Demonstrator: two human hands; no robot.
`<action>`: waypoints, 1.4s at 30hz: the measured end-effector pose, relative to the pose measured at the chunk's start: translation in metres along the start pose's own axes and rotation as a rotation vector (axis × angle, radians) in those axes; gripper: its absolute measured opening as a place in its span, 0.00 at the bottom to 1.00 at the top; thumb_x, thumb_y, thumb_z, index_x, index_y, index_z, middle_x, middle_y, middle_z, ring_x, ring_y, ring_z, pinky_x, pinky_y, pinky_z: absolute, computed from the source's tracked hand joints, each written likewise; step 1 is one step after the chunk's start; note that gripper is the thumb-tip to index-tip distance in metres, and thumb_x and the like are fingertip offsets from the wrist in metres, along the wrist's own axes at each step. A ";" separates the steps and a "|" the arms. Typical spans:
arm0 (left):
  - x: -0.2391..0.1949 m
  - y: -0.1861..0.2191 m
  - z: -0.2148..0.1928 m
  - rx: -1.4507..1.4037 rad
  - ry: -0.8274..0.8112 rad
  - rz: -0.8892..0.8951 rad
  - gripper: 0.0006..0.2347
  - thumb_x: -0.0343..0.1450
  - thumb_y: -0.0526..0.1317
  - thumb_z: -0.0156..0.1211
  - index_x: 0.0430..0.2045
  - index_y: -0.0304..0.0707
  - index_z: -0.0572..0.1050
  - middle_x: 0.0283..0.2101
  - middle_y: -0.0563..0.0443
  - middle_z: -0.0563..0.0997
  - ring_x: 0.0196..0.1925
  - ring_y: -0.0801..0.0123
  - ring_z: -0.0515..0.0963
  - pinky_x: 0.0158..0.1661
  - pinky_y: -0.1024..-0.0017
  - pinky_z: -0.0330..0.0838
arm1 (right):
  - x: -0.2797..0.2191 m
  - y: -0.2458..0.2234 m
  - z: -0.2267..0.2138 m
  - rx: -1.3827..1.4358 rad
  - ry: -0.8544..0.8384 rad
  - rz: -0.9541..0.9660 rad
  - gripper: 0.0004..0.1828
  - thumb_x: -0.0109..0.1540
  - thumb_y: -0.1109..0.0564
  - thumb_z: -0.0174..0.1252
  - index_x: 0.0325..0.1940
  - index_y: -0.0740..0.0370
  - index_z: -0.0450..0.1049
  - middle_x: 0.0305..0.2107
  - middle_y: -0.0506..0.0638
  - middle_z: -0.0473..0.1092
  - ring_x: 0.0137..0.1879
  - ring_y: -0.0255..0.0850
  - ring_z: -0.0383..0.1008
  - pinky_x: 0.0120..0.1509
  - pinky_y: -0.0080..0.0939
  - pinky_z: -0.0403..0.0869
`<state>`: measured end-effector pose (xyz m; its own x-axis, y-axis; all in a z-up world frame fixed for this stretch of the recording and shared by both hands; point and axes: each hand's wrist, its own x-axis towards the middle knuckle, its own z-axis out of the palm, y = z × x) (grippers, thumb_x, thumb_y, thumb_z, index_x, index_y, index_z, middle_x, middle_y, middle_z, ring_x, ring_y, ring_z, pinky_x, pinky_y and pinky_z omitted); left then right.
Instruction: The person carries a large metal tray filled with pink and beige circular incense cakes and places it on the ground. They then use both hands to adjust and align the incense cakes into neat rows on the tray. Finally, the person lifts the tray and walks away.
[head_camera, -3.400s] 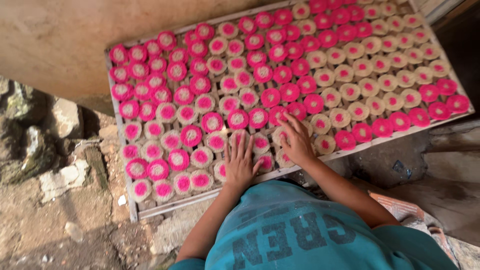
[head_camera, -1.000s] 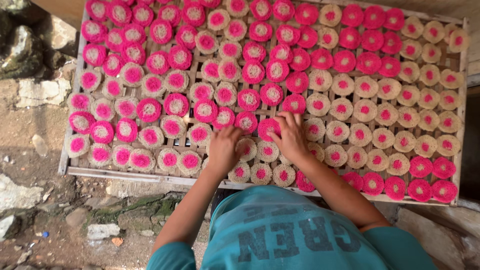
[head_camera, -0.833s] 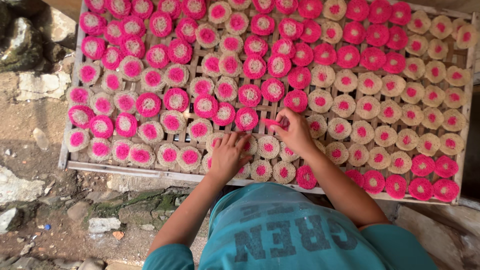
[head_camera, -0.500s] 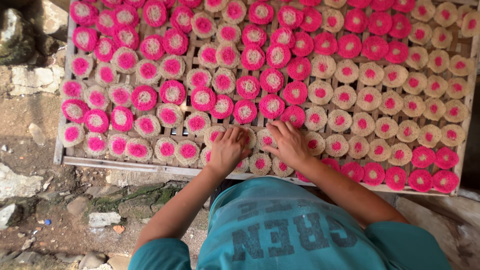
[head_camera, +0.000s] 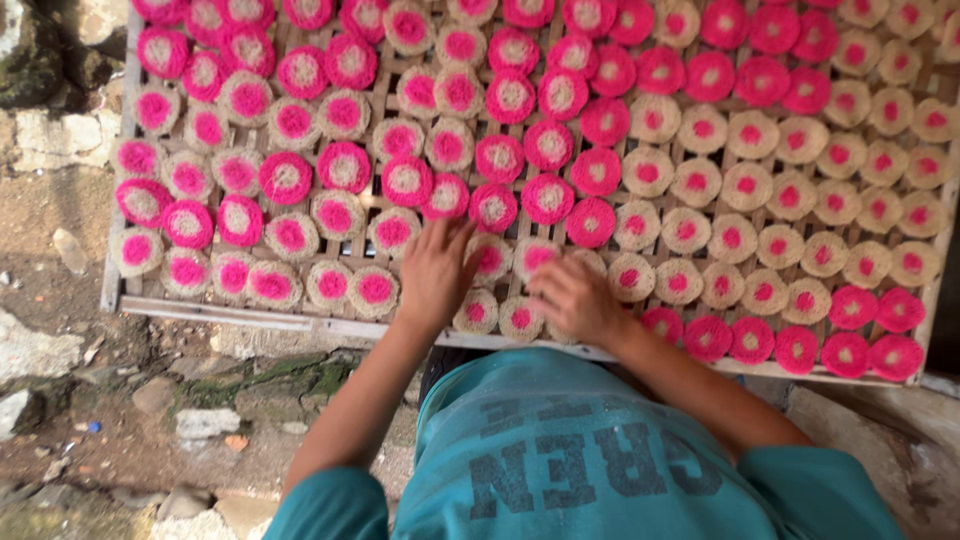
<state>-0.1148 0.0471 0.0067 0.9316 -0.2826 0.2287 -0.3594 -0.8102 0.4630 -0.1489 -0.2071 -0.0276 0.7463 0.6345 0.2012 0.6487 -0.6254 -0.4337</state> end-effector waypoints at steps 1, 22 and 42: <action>-0.005 0.004 -0.006 -0.037 -0.137 -0.057 0.17 0.69 0.44 0.64 0.51 0.39 0.77 0.50 0.46 0.78 0.50 0.55 0.80 0.48 0.60 0.73 | -0.002 -0.006 -0.005 0.074 -0.053 -0.004 0.17 0.60 0.49 0.65 0.49 0.57 0.76 0.51 0.52 0.73 0.57 0.47 0.72 0.57 0.52 0.75; -0.047 -0.011 0.006 -0.126 -0.279 -0.206 0.07 0.75 0.41 0.58 0.41 0.46 0.82 0.41 0.53 0.80 0.44 0.59 0.79 0.46 0.64 0.71 | -0.008 0.013 -0.007 0.449 -0.281 0.421 0.22 0.63 0.51 0.61 0.60 0.56 0.75 0.51 0.52 0.73 0.40 0.42 0.78 0.48 0.41 0.81; 0.143 0.045 0.073 0.025 -0.244 0.075 0.38 0.73 0.66 0.44 0.76 0.49 0.48 0.80 0.50 0.43 0.81 0.50 0.39 0.70 0.35 0.29 | -0.008 0.144 -0.070 -0.012 0.282 0.481 0.30 0.70 0.45 0.56 0.74 0.56 0.64 0.77 0.57 0.50 0.81 0.57 0.49 0.79 0.62 0.58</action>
<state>0.0057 -0.0675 -0.0020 0.8890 -0.4555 0.0467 -0.4294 -0.7940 0.4303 -0.0510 -0.3335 -0.0300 0.9687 0.1308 0.2109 0.2252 -0.8207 -0.5251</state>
